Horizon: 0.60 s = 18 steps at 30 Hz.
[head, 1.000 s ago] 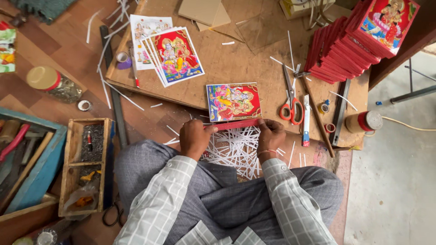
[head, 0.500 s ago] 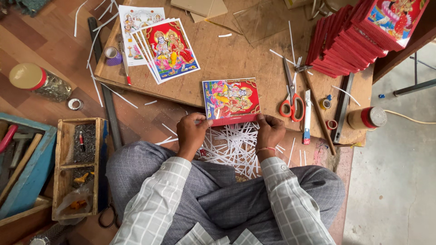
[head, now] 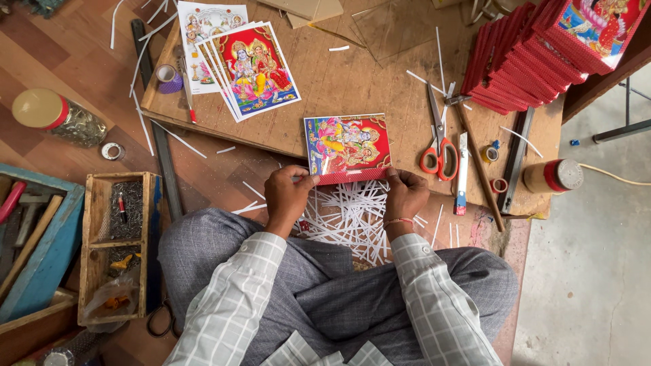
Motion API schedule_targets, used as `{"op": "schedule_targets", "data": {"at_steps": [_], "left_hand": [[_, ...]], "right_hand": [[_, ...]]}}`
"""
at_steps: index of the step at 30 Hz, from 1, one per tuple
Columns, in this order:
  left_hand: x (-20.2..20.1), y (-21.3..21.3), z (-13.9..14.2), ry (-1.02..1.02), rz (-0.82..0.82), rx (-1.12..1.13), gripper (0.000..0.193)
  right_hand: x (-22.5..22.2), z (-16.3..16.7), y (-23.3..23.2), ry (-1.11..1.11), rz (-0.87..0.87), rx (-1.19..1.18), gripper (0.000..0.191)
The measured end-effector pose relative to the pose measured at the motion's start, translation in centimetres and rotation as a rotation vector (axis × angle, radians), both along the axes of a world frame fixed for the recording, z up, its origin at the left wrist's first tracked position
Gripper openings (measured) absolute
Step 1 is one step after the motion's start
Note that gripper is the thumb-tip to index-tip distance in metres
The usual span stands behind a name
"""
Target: The person sits on the floor and assembles small printed cards by attaching a red decorative border to each one. They use scissors to trim the border, apply adhesive, and press the pieces together, then stack the finished cards on the table.
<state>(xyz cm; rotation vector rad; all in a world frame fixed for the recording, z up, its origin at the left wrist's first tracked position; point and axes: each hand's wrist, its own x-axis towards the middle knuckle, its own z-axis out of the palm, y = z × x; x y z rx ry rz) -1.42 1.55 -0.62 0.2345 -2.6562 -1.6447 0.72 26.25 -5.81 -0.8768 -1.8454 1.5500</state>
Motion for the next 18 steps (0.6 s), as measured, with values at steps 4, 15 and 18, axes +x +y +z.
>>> {"op": "schedule_targets", "data": {"at_steps": [4, 15, 18], "left_hand": [[0.1, -0.1, 0.2, -0.035, -0.004, 0.007, 0.025], [1.2, -0.6, 0.8, -0.068, 0.009, -0.008, 0.023], [1.3, -0.8, 0.7, -0.076, 0.029, -0.052, 0.024]], "right_hand": [[0.0, 0.0, -0.2, -0.022, -0.015, 0.039, 0.02], [-0.1, 1.4, -1.2, -0.028, 0.05, 0.081, 0.013], [-0.2, 1.5, -1.4, -0.047, 0.056, 0.115, 0.014]]}}
